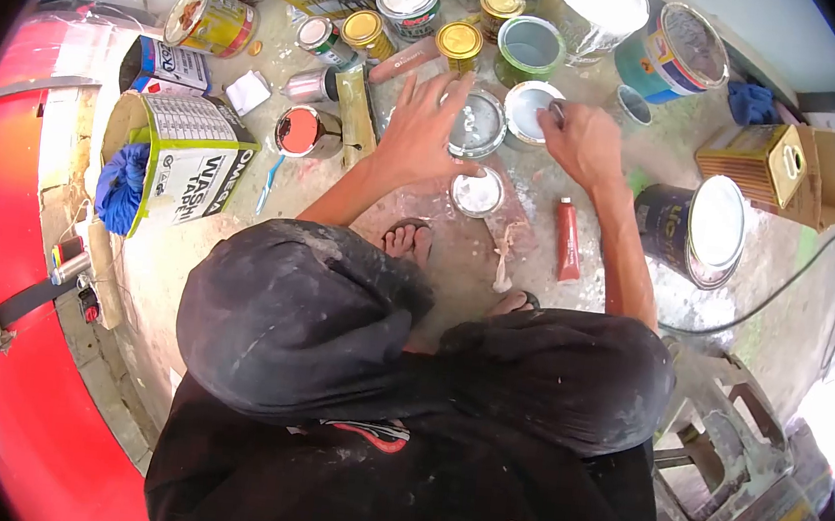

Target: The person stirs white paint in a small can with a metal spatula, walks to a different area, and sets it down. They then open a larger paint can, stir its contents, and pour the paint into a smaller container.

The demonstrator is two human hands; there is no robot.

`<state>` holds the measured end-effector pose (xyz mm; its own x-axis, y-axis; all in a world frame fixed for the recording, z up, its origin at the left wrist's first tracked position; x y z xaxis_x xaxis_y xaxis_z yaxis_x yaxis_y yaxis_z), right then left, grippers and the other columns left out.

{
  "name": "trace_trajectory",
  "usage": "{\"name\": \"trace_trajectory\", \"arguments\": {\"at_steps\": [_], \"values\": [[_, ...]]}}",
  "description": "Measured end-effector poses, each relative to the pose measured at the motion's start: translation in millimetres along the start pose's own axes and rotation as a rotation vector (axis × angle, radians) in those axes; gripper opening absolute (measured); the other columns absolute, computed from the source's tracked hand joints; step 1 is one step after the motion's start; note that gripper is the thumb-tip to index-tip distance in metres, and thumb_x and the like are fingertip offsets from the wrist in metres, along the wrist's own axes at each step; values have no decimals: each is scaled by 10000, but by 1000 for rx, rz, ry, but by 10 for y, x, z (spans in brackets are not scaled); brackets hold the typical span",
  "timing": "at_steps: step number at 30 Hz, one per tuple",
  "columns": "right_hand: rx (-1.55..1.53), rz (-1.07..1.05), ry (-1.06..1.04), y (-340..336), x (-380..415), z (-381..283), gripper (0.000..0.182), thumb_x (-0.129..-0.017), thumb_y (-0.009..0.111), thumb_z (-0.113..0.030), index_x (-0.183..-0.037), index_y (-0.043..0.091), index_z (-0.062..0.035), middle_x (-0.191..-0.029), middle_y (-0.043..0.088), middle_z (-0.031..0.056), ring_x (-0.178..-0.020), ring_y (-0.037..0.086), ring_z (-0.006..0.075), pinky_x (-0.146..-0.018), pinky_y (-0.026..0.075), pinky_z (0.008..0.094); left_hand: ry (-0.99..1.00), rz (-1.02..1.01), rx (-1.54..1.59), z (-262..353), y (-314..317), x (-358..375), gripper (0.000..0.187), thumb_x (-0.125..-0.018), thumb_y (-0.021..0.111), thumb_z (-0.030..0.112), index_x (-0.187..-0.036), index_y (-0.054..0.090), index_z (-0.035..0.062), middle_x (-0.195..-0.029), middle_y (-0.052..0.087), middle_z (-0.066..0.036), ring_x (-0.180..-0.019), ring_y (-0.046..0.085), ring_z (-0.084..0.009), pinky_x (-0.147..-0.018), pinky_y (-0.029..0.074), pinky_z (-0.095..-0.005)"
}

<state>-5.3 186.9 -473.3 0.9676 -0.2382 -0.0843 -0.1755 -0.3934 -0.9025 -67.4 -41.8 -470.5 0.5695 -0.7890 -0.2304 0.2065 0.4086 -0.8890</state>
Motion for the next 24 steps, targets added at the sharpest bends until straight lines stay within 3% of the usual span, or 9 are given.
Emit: {"name": "trace_trajectory", "arguments": {"at_steps": [2, 5, 8, 11, 14, 15, 18, 21, 24], "values": [[-65, -78, 80, 96, -91, 21, 401, -957, 680, -419, -884, 774, -36, -778, 714, 254, -760, 708, 463, -708, 555, 544, -38, -66, -42, -47, 77, -68, 1318, -594, 943, 538, -1643, 306, 57, -1459, 503, -246, -1401, 477, -433, -1246, 236, -651], [-165, 121, 139, -98, -88, 71, 421, -959, 676, -419, -855, 769, -22, -770, 707, 262, -754, 707, 464, -708, 557, 538, -102, -201, -23, -66, 204, -163, 1357, -577, 959, 509, -1630, 279, -9, -1407, 523, -276, -1369, 500, -434, -1231, 254, -654], [47, 48, 2, -40, -31, 8, 434, -955, 687, -423, -852, 770, -10, -771, 705, 271, -752, 705, 466, -702, 556, 533, -76, -162, -54, -45, 235, -180, 1337, -574, 960, 496, -1609, 301, -36, -1357, 558, -277, -1340, 521, -426, -1226, 252, -642], [-104, -49, 134, 73, -72, 105, 418, -960, 681, -414, -870, 777, -17, -772, 706, 269, -746, 706, 463, -696, 554, 536, -74, -129, -67, -57, 217, -179, 1306, -570, 955, 480, -1596, 326, -27, -1309, 593, -266, -1330, 530, -414, -1236, 232, -625], [-230, 127, 170, -50, -69, 248, 428, -959, 675, -418, -874, 776, -11, -765, 703, 273, -748, 705, 466, -705, 554, 540, -118, -80, -74, -109, 110, -138, 1274, -558, 948, 474, -1572, 359, -24, -1275, 616, -260, -1309, 546, -405, -1232, 239, -598], [-135, 162, 146, -162, -29, 161, 454, -958, 676, -427, -848, 768, 4, -756, 692, 283, -744, 702, 470, -706, 550, 541, -126, -52, -79, -146, 47, -129, 1263, -559, 947, 473, -1565, 367, -24, -1278, 618, -259, -1303, 551, -404, -1227, 249, -592], [42, 17, 16, -18, 0, 51, 453, -959, 679, -426, -852, 769, 4, -747, 689, 280, -739, 700, 469, -695, 546, 545, -152, 18, -105, -257, -89, -70, 1232, -564, 943, 472, -1547, 389, -23, -1288, 625, -256, -1282, 568, -404, -1209, 277, -576], [-245, -18, 117, 115, -76, 103, 427, -967, 666, -409, -854, 770, -11, -752, 693, 276, -734, 702, 465, -692, 549, 556, -203, 65, -176, -404, -176, -48, 1210, -577, 942, 477, -1536, 401, -25, -1290, 634, -253, -1257, 587, -405, -1189, 305, -570], [-147, 134, 163, -45, -102, 136, 434, -966, 667, -410, -833, 761, -8, -754, 691, 284, -730, 699, 470, -700, 554, 556, -292, 78, -195, -646, -155, -15, 1214, -587, 941, 499, -1542, 400, -21, -1280, 647, -248, -1243, 601, -400, -1171, 327, -582]]}}
Point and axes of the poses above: each hand's wrist, its own x-axis away from the middle knuckle, its own y-axis out of the palm, z = x × y, the point moved 6 cm from there along -x, towards the middle knuckle
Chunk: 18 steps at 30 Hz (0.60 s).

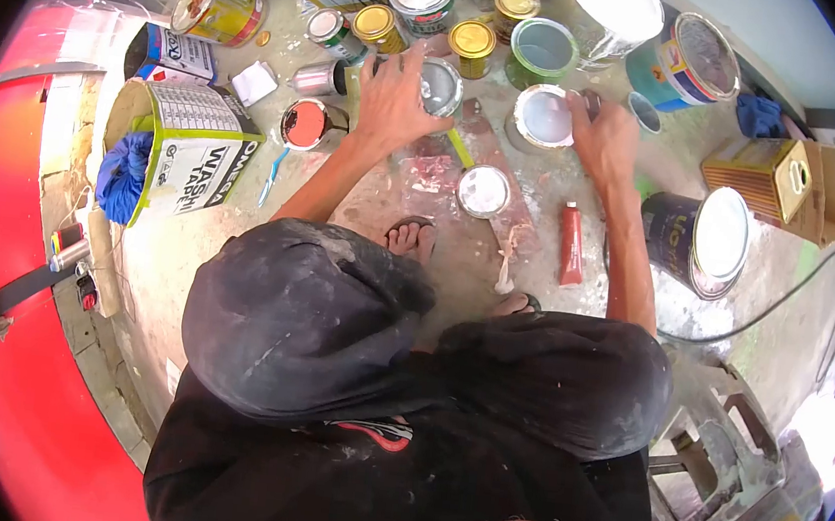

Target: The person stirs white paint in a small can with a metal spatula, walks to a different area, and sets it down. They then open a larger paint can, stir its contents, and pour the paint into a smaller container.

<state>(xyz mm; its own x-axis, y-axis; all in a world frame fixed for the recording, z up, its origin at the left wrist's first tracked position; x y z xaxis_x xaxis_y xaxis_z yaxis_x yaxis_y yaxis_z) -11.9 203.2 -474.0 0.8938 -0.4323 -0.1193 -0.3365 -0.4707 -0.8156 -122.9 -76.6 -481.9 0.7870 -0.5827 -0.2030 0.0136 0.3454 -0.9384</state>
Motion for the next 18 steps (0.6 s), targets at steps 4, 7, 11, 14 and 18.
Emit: {"name": "trace_trajectory", "arguments": {"at_steps": [4, 7, 11, 14, 18], "values": [[200, -98, -127, 58, 92, -136, 438, -961, 686, -412, -820, 754, -3, -758, 692, 284, -719, 694, 470, -681, 548, 543, -82, 11, -10, -256, 66, -72, 1235, -586, 940, 540, -1547, 400, -17, -1250, 663, -239, -1216, 624, -390, -1155, 344, -603], [-60, -168, 55, 151, 8, 41, 421, -957, 688, -408, -834, 762, -12, -754, 689, 285, -724, 698, 468, -685, 553, 538, -68, 58, -11, -291, 75, -146, 1233, -591, 941, 552, -1542, 404, -21, -1232, 668, -233, -1203, 629, -386, -1147, 355, -607], [54, -30, -19, -57, 33, -75, 419, -944, 712, -413, -855, 767, -7, -735, 680, 282, -718, 699, 457, -667, 543, 516, -58, 44, 33, -342, 87, -181, 1217, -600, 939, 553, -1535, 413, -22, -1234, 667, -235, -1213, 626, -382, -1153, 355, -595], [87, -106, -29, 23, 52, -19, 413, -941, 717, -409, -863, 769, -8, -737, 685, 271, -726, 703, 447, -663, 537, 514, 25, 89, 37, -383, 102, -224, 1208, -600, 940, 551, -1532, 419, -16, -1246, 665, -225, -1227, 619, -380, -1163, 347, -585], [-103, -45, 61, -41, 12, 93, 411, -946, 699, -402, -847, 765, -8, -753, 699, 260, -731, 704, 451, -686, 544, 527, 41, 6, 39, -450, 103, -303, 1194, -604, 940, 541, -1526, 424, -14, -1209, 679, -202, -1233, 615, -376, -1184, 324, -579]]}}
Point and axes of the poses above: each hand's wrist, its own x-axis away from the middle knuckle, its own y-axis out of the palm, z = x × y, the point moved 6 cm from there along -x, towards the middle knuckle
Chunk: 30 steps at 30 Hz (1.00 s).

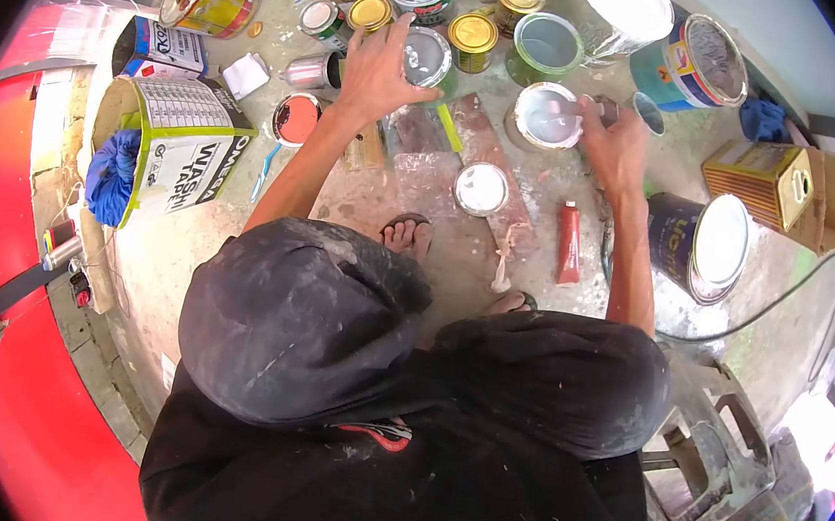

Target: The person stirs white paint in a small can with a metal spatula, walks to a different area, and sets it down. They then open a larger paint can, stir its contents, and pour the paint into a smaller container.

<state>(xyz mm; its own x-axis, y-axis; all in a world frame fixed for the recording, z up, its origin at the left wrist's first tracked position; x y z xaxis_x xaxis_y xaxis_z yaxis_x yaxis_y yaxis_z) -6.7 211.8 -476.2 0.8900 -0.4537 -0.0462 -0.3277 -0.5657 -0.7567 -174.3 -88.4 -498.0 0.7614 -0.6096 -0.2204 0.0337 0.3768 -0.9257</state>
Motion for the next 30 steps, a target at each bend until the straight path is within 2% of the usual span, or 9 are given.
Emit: {"name": "trace_trajectory", "arguments": {"at_steps": [4, 8, 11, 14, 20, 21, 25, 28, 30], "values": [[248, -2, -142, 42, 102, -134, 410, -944, 707, -390, -838, 761, 2, -740, 699, 253, -716, 699, 453, -681, 544, 519, -12, 5, -5, -71, 1, 17, 1201, -610, 933, 531, -1542, 407, -13, -1186, 691, -202, -1254, 611, -373, -1202, 306, -576], [-28, -111, 91, 108, 53, -17, 387, -944, 677, -359, -822, 763, -3, -753, 697, 270, -749, 707, 457, -711, 561, 544, -83, -113, -16, -127, -42, -45, 1236, -605, 937, 514, -1572, 375, -13, -1173, 695, -210, -1261, 612, -375, -1213, 302, -567], [51, 145, -132, 14, 106, -82, 418, -937, 702, -384, -824, 761, 14, -727, 687, 273, -698, 694, 449, -666, 540, 526, -90, -68, -40, -147, -37, 35, 1291, -610, 938, 522, -1604, 316, -19, -1266, 669, -233, -1273, 613, -384, -1204, 310, -613], [268, -38, -160, 95, 161, -137, 438, -932, 731, -411, -847, 763, 18, -698, 683, 255, -637, 665, 428, -625, 510, 499, -122, -77, -31, -120, 16, 47, 1344, -608, 935, 560, -1624, 274, -21, -1352, 639, -247, -1311, 597, -395, -1199, 302, -649], [-156, 86, 129, -214, 146, 55, 387, -937, 743, -342, -846, 753, 35, -645, 665, 205, -556, 646, 330, -573, 474, 448, -106, -129, -20, -165, 10, -63, 1441, -588, 913, 689, -1637, 243, -36, -1492, 576, -264, -1409, 534, -413, -1228, 258, -638], [-138, 143, 58, -330, 178, -1, 380, -950, 749, -306, -837, 746, 57, -623, 672, 154, -525, 634, 228, -544, 472, 394, -91, -103, -7, -173, 30, -57, 1438, -588, 908, 703, -1631, 260, -46, -1493, 578, -260, -1413, 530, -410, -1237, 261, -602], [-380, 141, 179, -769, 375, 9, 335, -1005, 734, -255, -852, 758, 43, -643, 657, 19, -571, 627, 96, -559, 507, 283, -135, -40, 19, -127, -22, 0, 1400, -613, 901, 715, -1606, 308, -74, -1510, 561, -262, -1416, 514, -415, -1238, 283, -533], [-588, 221, 218, -972, 502, 72, 311, -1028, 716, -238, -902, 758, 43, -682, 660, 33, -572, 639, 120, -557, 518, 280, -88, 38, 103, -102, -89, 117, 1402, -614, 875, 758, -1589, 320, -83, -1506, 541, -286, -1400, 523, -410, -1211, 269, -645], [-680, 267, 252, -1022, 604, 239, 300, -1031, 724, -230, -934, 750, 53, -707, 664, 53, -574, 643, 143, -553, 532, 284, -5, 149, 74, -32, -185, 249, 1310, -676, 865, 722, -1568, 357, -91, -1506, 530, -290, -1397, 512, -417, -1211, 289, -603]]}}
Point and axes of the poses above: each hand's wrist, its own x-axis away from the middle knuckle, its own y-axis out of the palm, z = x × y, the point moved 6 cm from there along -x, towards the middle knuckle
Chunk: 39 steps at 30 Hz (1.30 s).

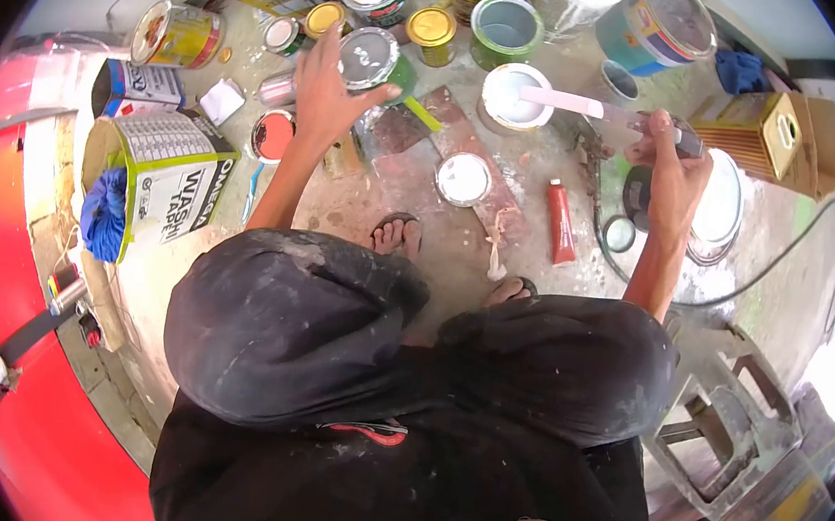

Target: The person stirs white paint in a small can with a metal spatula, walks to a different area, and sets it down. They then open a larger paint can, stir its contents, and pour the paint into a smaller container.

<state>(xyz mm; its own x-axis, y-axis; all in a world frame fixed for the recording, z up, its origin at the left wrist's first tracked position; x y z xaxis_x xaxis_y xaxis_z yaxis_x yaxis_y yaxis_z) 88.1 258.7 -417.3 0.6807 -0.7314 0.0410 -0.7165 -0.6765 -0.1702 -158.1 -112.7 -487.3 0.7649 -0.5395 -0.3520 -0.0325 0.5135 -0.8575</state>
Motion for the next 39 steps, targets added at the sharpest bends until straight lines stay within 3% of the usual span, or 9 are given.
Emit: {"name": "trace_trajectory", "arguments": {"at_steps": [6, 10, 12, 19, 25, 29, 32, 36, 39], "values": [[-168, 35, 84, -63, 100, 548, 328, -1036, 719, -256, -933, 745, 54, -739, 680, 66, -587, 672, 162, -542, 545, 291, -81, -65, 364, 121, -514, 455, 1178, -742, 903, 542, -1603, 353, -45, -1585, 475, -263, -1435, 484, -422, -1233, 322, -535], [-195, 76, 221, 107, 218, 931, 339, -1041, 709, -281, -933, 748, 39, -770, 700, 77, -594, 685, 168, -537, 570, 299, -459, -431, 1241, 34, -801, 849, 1049, -880, 773, 579, -1638, 329, 5, -1608, 467, -228, -1477, 459, -413, -1251, 324, -502], [-275, 118, 263, 212, 262, 1127, 342, -1043, 706, -285, -931, 746, 36, -774, 706, 84, -594, 692, 179, -539, 577, 304, -476, -687, 1792, 611, -1333, 824, 1066, -919, 667, 707, -1644, 321, 7, -1594, 480, -237, -1488, 454, -409, -1256, 323, -497], [-367, 181, 288, 303, 496, 1319, 328, -1038, 710, -275, -974, 729, 46, -777, 711, 109, -610, 711, 218, -543, 606, 343, -431, -413, 1619, 629, -1627, 1091, 1059, -918, 596, 737, -1610, 341, -23, -1558, 478, -303, -1446, 477, -465, -1233, 338, -541], [-228, 231, 211, -390, 633, 939, 324, -1036, 713, -248, -1040, 735, 75, -778, 704, 106, -603, 697, 191, -548, 610, 325, -431, -363, 1563, 595, -1661, 1092, 1064, -917, 536, 763, -1581, 359, -49, -1527, 476, -359, -1410, 498, -514, -1214, 352, -578], [-244, 178, 145, -261, 624, 596, 311, -1062, 680, -222, -1019, 733, 81, -762, 698, 75, -646, 707, 177, -567, 586, 305, -414, -388, 1539, 602, -1642, 1027, 1072, -917, 495, 780, -1562, 370, -67, -1506, 475, -396, -1386, 511, -546, -1201, 361, -603], [13, -12, -2, 130, 569, 406, 238, -1030, 715, -201, -1017, 752, 33, -810, 729, 83, -710, 733, 195, -620, 582, 286, -414, -405, 1529, 591, -1627, 1017, 1080, -916, 465, 792, -1547, 379, -80, -1490, 474, -424, -1368, 521, -570, -1192, 367, -622], [639, -288, -608, 596, 657, 191, 209, -950, 739, -139, -1150, 745, -79, -926, 698, 61, -801, 718, 210, -647, 575, 309, -393, -411, 1615, 637, -1594, 989, 1030, -939, 487, 734, -1537, 375, -98, -1484, 475, -432, -1367, 520, -576, -1198, 364, -622], [929, -439, -855, 748, 879, 538, 406, -901, 739, -133, -1303, 688, -163, -1012, 616, 21, -874, 687, 206, -623, 570, 364, -685, -329, 1434, 387, -1553, 1150, 988, -962, 489, 694, -1529, 372, -107, -1487, 477, -426, -1368, 521, -575, -1198, 366, -622]]}}
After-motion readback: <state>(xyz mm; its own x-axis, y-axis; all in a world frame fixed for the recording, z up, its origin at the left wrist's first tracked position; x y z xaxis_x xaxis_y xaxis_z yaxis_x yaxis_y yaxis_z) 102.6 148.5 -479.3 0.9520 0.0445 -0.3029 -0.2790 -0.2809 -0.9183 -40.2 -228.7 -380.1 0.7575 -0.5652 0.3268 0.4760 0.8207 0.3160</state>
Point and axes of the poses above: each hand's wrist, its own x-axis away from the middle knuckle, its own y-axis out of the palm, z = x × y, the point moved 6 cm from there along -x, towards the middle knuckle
